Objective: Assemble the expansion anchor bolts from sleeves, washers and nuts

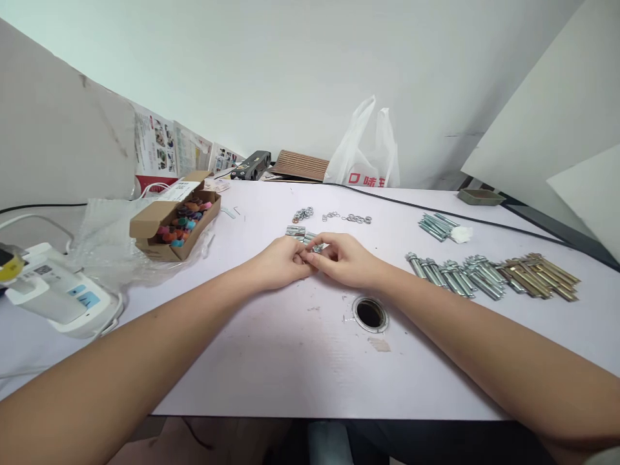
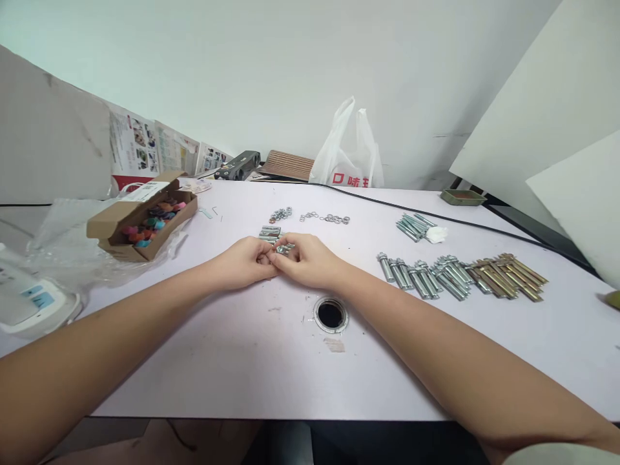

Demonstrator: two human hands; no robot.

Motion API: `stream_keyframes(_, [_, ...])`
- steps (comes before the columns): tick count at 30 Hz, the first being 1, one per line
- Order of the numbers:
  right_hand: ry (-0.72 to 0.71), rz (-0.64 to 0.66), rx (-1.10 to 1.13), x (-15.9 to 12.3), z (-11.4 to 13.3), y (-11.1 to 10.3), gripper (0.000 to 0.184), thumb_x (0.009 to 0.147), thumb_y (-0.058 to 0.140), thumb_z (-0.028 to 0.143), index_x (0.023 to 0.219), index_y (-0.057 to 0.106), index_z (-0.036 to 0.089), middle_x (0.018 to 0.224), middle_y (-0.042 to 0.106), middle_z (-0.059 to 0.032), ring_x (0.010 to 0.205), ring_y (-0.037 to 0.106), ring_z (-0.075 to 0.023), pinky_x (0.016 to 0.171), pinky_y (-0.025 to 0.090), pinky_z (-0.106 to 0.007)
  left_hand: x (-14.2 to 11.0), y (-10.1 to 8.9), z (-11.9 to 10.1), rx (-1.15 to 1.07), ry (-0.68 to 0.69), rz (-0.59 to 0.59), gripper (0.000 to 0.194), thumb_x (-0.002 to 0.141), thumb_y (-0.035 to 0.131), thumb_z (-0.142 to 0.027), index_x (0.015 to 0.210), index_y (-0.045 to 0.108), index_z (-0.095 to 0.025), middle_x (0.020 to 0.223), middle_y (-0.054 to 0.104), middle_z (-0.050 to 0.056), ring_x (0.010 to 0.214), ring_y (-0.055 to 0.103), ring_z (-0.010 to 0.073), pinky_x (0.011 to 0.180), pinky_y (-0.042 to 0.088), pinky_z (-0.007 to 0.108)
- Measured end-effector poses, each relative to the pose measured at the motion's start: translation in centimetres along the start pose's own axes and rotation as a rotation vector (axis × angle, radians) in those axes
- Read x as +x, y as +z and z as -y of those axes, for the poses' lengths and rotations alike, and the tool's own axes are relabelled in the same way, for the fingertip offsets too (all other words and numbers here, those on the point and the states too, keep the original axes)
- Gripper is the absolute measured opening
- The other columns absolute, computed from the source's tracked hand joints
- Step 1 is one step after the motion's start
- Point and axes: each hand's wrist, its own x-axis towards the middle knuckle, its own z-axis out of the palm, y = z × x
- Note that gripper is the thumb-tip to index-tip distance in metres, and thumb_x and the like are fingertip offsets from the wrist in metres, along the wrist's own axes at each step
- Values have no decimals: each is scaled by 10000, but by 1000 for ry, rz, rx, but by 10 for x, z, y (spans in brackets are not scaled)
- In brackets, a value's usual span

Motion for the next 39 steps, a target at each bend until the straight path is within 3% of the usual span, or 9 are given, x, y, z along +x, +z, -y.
stream_keyframes(3, [-56, -2, -138, 4, 1, -4, 293, 860, 533, 433, 765, 588, 162, 544, 479, 33, 504, 387, -87, 467, 263, -231, -1, 2, -2, 43, 7, -3, 311, 750, 585, -495, 704, 540, -191, 564, 439, -45, 507, 388, 99, 453, 275, 242])
stream_keyframes(5, [-23, 11, -219, 6, 3, -22, 346, 854, 530, 434, 642, 536, 161, 555, 493, 18, 509, 393, -86, 478, 280, -240, -1, 2, -4, 43, 1, 19, 380, 730, 604, -564, 839, 600, -200, 590, 498, -43, 531, 446, 116, 473, 310, 245])
stream_keyframes(8, [172, 186, -352, 0, 5, -66, 408, 835, 541, 484, 582, 537, 164, 563, 544, -7, 480, 408, -92, 488, 311, -265, -2, 2, -7, 52, -5, 29, 522, 718, 596, -631, 1022, 610, -206, 654, 593, -25, 592, 528, 147, 524, 375, 259])
stream_keyframes(12, [536, 293, -591, -24, -5, -116, 408, 736, 633, 562, 615, 607, 174, 644, 605, -47, 515, 485, -138, 497, 323, -297, -4, 0, -11, 109, 29, 33, 438, 794, 519, -596, 935, 638, -198, 616, 573, -22, 575, 506, 141, 532, 374, 261])
stream_keyframes(17, [800, 167, -747, -45, -21, -130, 402, 644, 706, 562, 672, 588, 179, 790, 635, -94, 613, 569, -218, 525, 354, -333, -5, -1, -13, 123, 42, 19, 375, 823, 499, -544, 866, 649, -203, 628, 554, -23, 574, 479, 127, 540, 369, 254])
stream_keyframes(21, [834, 42, -772, -46, -24, -138, 398, 647, 697, 554, 711, 576, 180, 821, 623, -104, 660, 582, -236, 543, 380, -346, -5, -1, -12, 121, 41, 16, 368, 829, 490, -542, 854, 648, -210, 623, 552, -25, 575, 476, 127, 540, 367, 252])
stream_keyframes(27, [903, -283, -856, -48, -47, -162, 264, 761, 584, 439, 675, 563, 190, 673, 569, -71, 592, 544, -196, 531, 349, -307, -6, -1, -10, 125, 40, 3, 371, 825, 483, -552, 845, 647, -220, 646, 583, -21, 590, 497, 135, 545, 378, 253])
stream_keyframes(33, [870, -252, -818, -50, -90, -170, 264, 705, 651, 374, 565, 516, 195, 611, 568, -47, 553, 522, -169, 520, 355, -284, -6, -2, -14, 121, 31, 3, 351, 815, 496, -528, 822, 646, -211, 633, 584, -19, 579, 485, 132, 542, 371, 253])
stream_keyframes(39, [887, -326, -830, -52, -111, -181, 200, 708, 655, 345, 616, 573, 187, 642, 611, -72, 590, 561, -191, 539, 381, -288, -6, -2, -16, 117, 21, 14, 328, 810, 505, -499, 848, 651, -208, 617, 564, -24, 572, 478, 130, 551, 373, 254])
